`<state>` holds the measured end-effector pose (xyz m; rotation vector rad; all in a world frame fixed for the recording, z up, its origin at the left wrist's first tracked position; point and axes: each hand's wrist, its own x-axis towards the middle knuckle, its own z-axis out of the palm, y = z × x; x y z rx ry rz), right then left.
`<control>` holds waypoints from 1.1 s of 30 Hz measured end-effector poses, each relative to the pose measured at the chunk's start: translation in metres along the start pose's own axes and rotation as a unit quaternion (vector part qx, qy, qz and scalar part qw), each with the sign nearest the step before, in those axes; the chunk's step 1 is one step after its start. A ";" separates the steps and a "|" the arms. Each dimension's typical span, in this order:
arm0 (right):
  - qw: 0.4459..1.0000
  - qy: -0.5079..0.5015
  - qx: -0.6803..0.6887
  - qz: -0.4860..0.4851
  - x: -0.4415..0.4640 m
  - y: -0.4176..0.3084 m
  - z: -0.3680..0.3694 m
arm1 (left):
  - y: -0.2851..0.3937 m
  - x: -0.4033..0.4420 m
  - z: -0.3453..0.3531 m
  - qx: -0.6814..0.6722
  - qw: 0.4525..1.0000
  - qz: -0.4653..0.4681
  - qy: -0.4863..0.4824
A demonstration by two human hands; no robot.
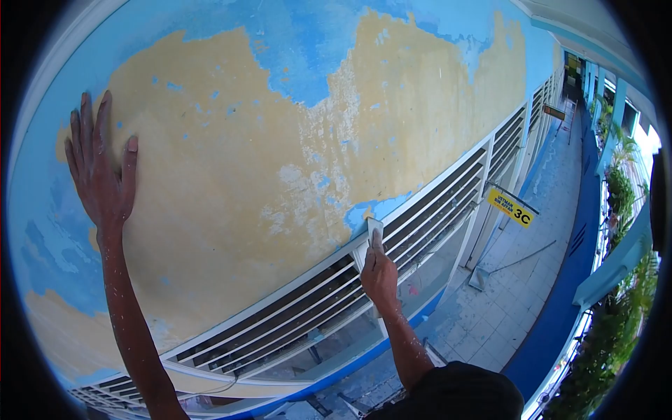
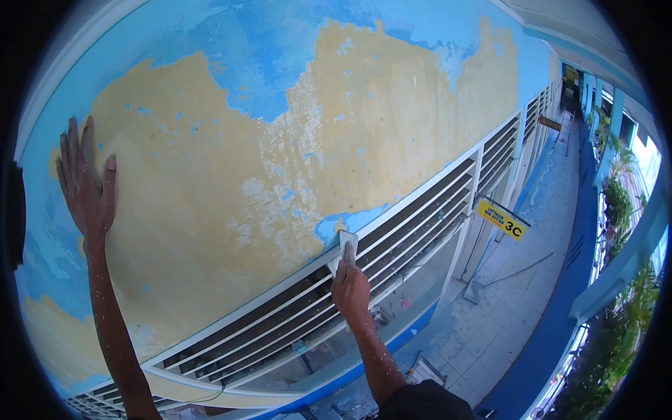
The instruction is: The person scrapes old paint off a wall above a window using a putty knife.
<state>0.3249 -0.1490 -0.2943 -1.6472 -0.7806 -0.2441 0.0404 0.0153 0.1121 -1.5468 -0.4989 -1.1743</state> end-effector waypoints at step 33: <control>0.995 -0.020 0.000 0.094 0.041 0.010 -0.021 | 0.001 -0.001 0.001 -0.017 1.000 -0.002 0.007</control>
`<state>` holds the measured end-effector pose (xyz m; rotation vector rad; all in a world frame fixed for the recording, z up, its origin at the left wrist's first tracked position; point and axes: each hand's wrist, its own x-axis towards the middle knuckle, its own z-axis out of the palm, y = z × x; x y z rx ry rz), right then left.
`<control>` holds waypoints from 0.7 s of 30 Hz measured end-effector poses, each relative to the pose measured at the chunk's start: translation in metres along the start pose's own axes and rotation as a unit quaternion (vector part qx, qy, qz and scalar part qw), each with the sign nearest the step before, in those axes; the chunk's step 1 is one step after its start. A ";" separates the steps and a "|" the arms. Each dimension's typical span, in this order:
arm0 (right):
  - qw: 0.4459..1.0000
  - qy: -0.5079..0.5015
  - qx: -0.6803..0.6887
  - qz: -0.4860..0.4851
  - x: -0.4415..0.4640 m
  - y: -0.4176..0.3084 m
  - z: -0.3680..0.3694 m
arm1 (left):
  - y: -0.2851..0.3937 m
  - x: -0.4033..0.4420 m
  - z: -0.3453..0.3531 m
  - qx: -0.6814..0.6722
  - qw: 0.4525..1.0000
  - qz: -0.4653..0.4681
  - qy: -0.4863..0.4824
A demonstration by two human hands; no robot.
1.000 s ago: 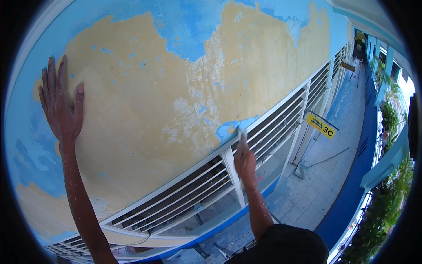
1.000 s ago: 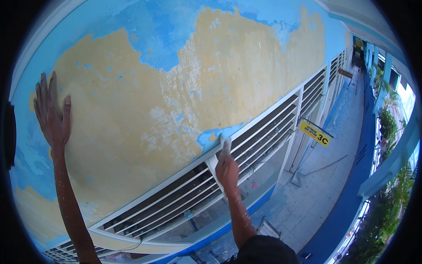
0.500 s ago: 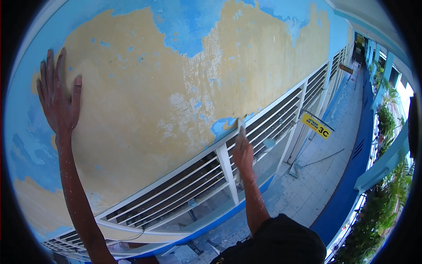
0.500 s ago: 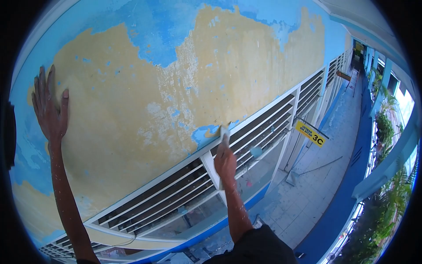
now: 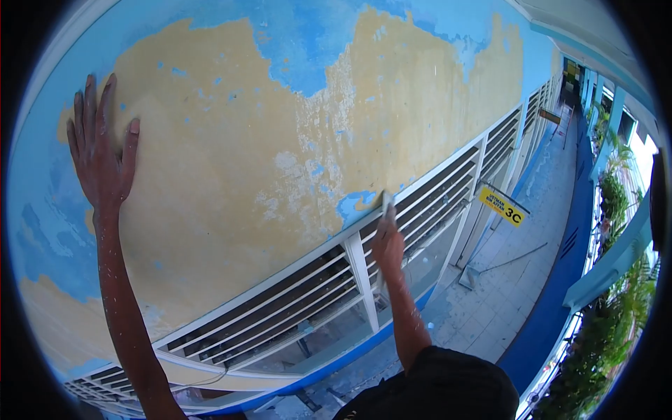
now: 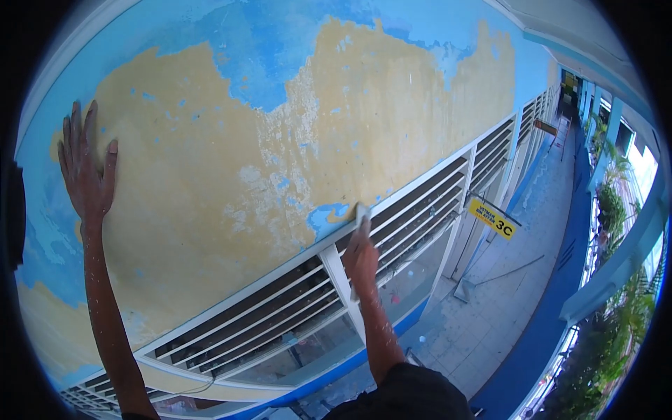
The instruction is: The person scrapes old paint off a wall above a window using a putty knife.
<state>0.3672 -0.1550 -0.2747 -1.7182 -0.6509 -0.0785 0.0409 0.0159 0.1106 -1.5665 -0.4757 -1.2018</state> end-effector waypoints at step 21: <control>0.998 0.034 -0.015 -0.057 0.061 0.041 -0.022 | 0.003 0.002 -0.004 0.016 1.000 0.014 0.013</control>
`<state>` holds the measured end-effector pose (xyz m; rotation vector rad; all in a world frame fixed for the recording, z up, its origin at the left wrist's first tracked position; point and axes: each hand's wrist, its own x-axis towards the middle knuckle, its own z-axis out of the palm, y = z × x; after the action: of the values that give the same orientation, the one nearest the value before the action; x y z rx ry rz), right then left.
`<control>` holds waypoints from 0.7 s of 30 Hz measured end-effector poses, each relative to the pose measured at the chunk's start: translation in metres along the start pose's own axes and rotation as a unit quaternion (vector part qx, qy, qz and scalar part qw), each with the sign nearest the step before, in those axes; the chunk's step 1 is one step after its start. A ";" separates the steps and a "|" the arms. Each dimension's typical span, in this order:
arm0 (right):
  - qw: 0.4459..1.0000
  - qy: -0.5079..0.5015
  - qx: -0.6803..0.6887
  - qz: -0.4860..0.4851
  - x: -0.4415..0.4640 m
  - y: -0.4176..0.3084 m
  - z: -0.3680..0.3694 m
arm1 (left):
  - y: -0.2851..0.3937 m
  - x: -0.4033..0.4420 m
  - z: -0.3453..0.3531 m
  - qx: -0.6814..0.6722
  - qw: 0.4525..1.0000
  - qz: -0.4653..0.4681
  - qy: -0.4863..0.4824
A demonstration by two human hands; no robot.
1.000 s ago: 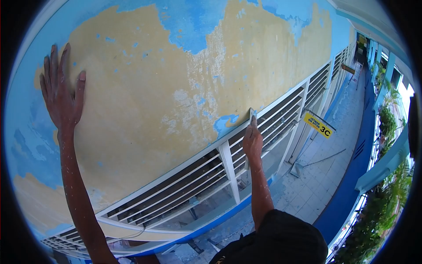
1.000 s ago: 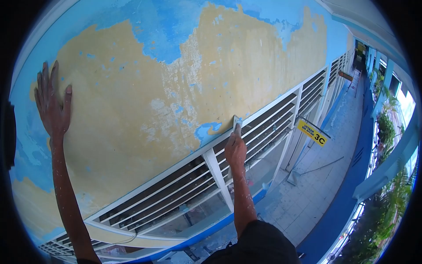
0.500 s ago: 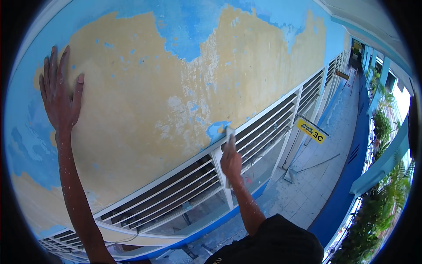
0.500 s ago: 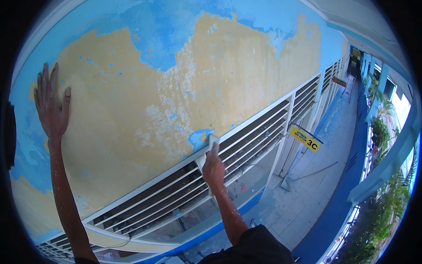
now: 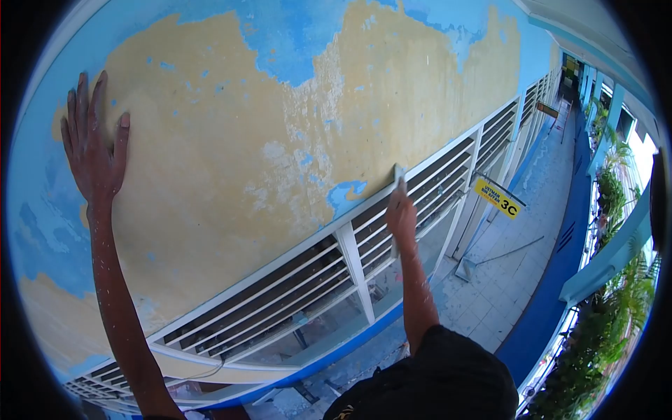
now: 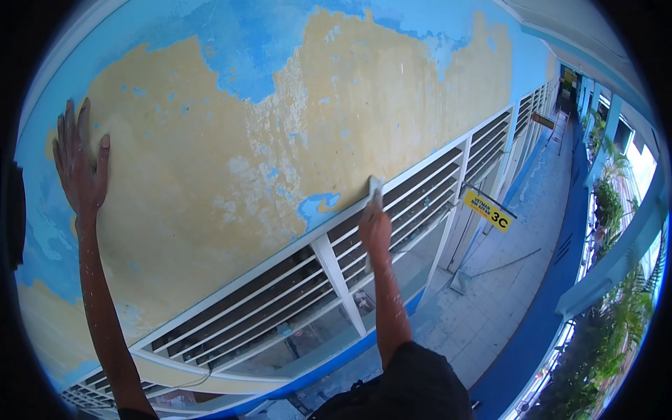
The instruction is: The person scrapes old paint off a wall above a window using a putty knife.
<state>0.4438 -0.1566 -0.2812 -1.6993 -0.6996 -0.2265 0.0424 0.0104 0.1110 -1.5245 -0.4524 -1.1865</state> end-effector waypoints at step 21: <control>0.987 -0.157 -0.033 0.031 -0.033 0.026 -0.029 | 0.206 -0.071 -0.189 -0.891 0.097 -0.434 -0.093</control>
<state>0.4383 -0.1975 -0.3124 -1.8388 -0.8763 0.0651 0.0932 -0.2044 -0.0740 -3.7997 0.7188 -2.9321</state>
